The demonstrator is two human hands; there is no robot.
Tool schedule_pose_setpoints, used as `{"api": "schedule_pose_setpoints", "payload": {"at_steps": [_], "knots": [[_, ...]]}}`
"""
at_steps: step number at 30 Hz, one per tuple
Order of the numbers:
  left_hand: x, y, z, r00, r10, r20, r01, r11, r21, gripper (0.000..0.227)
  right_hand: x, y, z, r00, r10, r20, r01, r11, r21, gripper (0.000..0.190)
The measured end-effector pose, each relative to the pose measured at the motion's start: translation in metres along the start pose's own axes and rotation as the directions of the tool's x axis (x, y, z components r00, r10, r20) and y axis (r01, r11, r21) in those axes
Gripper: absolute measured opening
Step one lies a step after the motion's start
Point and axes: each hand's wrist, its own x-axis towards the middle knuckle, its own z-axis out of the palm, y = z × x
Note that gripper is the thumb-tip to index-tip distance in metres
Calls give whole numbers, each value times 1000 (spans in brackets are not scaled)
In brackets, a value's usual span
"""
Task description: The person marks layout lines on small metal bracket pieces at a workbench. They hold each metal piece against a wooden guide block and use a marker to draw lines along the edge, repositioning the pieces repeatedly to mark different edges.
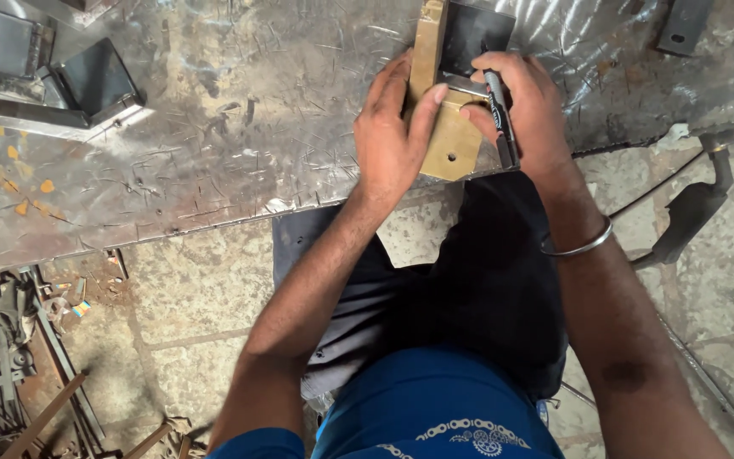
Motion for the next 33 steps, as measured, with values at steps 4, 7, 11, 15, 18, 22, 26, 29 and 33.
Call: {"api": "schedule_pose_setpoints", "payload": {"at_steps": [4, 7, 11, 15, 18, 22, 26, 29, 33], "knots": [[14, 23, -1, 999, 26, -35, -21, 990, 139, 47, 0, 2, 0, 998, -62, 0, 62, 997, -40, 56], [26, 38, 4, 978, 116, -176, -77, 974, 215, 45, 1, 1, 0, 999, -42, -7, 42, 999, -35, 56], [33, 44, 13, 932, 152, -330, -97, 979, 178, 29, 0, 2, 0, 1000, -31, -5, 31, 999, -33, 56], [30, 43, 19, 927, 100, -361, -37, 983, 178, 30, 0, 5, 0, 998, -70, -11, 69, 996, -49, 56], [30, 44, 20, 909, 144, -392, -79, 981, 178, 28, 1, 3, -1, 998, -57, 0, 57, 998, -39, 56], [28, 34, 16, 909, 134, -395, -66, 981, 180, 32, 0, -2, -2, 999, -49, -10, 49, 999, -18, 56], [15, 13, 15, 980, 118, -160, -45, 916, 399, 40, 1, 1, -1, 997, -74, -25, 73, 996, -54, 57], [5, 13, 20, 992, 61, -111, -4, 890, 455, 38, -1, 2, 0, 997, -78, -23, 77, 996, -45, 57], [7, 13, 29, 980, -6, -199, 97, 886, 454, 38, -1, 0, -1, 994, -107, -26, 106, 994, -17, 52]]}}
